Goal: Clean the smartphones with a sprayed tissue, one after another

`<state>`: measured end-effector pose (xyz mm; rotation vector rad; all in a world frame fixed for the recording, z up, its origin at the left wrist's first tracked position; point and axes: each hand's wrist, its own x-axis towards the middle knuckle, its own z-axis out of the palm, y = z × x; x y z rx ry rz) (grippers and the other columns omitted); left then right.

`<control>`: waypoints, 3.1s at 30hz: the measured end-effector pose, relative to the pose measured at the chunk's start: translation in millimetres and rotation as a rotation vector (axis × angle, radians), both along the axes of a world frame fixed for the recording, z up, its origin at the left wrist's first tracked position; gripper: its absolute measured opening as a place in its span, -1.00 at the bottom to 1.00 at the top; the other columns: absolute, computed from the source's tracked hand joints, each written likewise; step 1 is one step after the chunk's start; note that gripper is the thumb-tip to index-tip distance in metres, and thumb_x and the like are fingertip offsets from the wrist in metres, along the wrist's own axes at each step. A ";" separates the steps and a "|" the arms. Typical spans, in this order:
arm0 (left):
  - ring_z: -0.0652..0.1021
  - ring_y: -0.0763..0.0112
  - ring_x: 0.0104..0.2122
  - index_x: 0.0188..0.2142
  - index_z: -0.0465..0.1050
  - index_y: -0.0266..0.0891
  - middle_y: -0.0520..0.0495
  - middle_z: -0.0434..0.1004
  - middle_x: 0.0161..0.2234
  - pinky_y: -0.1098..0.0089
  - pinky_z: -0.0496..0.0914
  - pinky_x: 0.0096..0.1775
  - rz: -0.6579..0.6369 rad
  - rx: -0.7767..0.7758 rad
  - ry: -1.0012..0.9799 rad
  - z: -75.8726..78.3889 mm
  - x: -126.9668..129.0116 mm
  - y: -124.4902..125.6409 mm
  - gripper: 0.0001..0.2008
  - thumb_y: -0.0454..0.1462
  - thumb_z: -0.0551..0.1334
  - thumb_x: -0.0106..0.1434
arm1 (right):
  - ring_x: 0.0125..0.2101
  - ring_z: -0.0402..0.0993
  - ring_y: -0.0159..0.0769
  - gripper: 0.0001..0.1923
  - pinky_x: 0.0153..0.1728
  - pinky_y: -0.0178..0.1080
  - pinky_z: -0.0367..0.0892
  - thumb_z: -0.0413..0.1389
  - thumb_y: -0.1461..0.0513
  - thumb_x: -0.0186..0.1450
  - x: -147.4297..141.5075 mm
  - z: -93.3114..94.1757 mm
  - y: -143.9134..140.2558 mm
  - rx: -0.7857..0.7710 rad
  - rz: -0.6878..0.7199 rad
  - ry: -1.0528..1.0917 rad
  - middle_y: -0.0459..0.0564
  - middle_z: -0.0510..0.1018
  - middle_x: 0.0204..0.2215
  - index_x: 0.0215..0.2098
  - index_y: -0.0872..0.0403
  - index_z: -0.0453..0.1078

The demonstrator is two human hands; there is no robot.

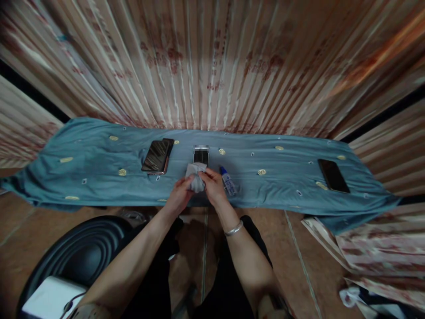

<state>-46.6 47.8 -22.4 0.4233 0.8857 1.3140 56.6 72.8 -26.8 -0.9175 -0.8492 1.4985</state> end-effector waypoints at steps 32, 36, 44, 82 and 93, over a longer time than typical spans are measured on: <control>0.44 0.52 -0.58 -0.50 0.56 -0.29 0.04 0.55 -0.57 0.47 0.31 -0.43 0.152 0.027 0.170 15.9 -19.9 -22.3 -0.94 -0.43 0.32 0.00 | -0.40 0.51 -0.37 -0.71 -0.42 -0.39 0.45 0.20 0.14 0.11 65.4 25.8 -13.1 -0.066 0.321 -0.060 0.05 0.67 -0.23 -0.23 0.10 0.56; 0.47 0.48 -0.52 -0.38 0.57 -0.29 0.05 0.57 -0.52 0.46 0.32 -0.37 0.120 0.061 0.154 19.5 -18.4 -25.9 -0.83 -0.44 0.28 0.00 | -0.39 0.49 -0.37 -0.67 -0.39 -0.38 0.47 0.12 0.16 0.20 50.3 37.3 -28.7 -0.144 0.477 0.152 0.05 0.64 -0.27 -0.11 0.13 0.50; 0.53 0.44 -0.46 -0.32 0.52 -0.29 0.00 0.59 -0.44 0.43 0.38 -0.33 -0.033 0.004 -0.007 29.0 -23.2 -30.9 -0.75 -0.50 0.16 0.02 | -0.36 0.55 -0.27 -0.27 -0.41 -0.25 0.49 0.11 0.14 0.20 37.6 39.0 -38.3 0.140 0.389 -0.363 0.01 0.63 -0.10 0.35 -0.04 0.15; 0.54 0.38 -0.40 -0.35 0.51 -0.27 -0.08 0.54 -0.45 0.38 0.42 -0.24 -0.003 -0.203 -0.202 10.2 -15.9 -31.8 -0.53 -0.14 -0.09 0.47 | -0.36 0.56 -0.24 -0.37 -0.18 -0.16 0.45 0.05 0.21 0.28 46.2 16.6 -27.6 0.452 0.372 -1.160 -0.02 0.64 -0.10 0.33 -0.01 0.19; 0.59 0.35 -0.33 -0.27 0.52 -0.31 -0.15 0.59 -0.36 0.34 0.47 -0.19 0.045 -0.204 -0.178 2.3 -23.7 -31.2 -0.64 -0.17 0.02 0.43 | 0.18 0.36 0.12 -0.31 0.15 0.12 0.25 -0.01 0.30 0.24 75.3 -15.9 15.1 0.290 -0.111 -1.490 0.50 0.38 0.18 0.32 0.39 0.09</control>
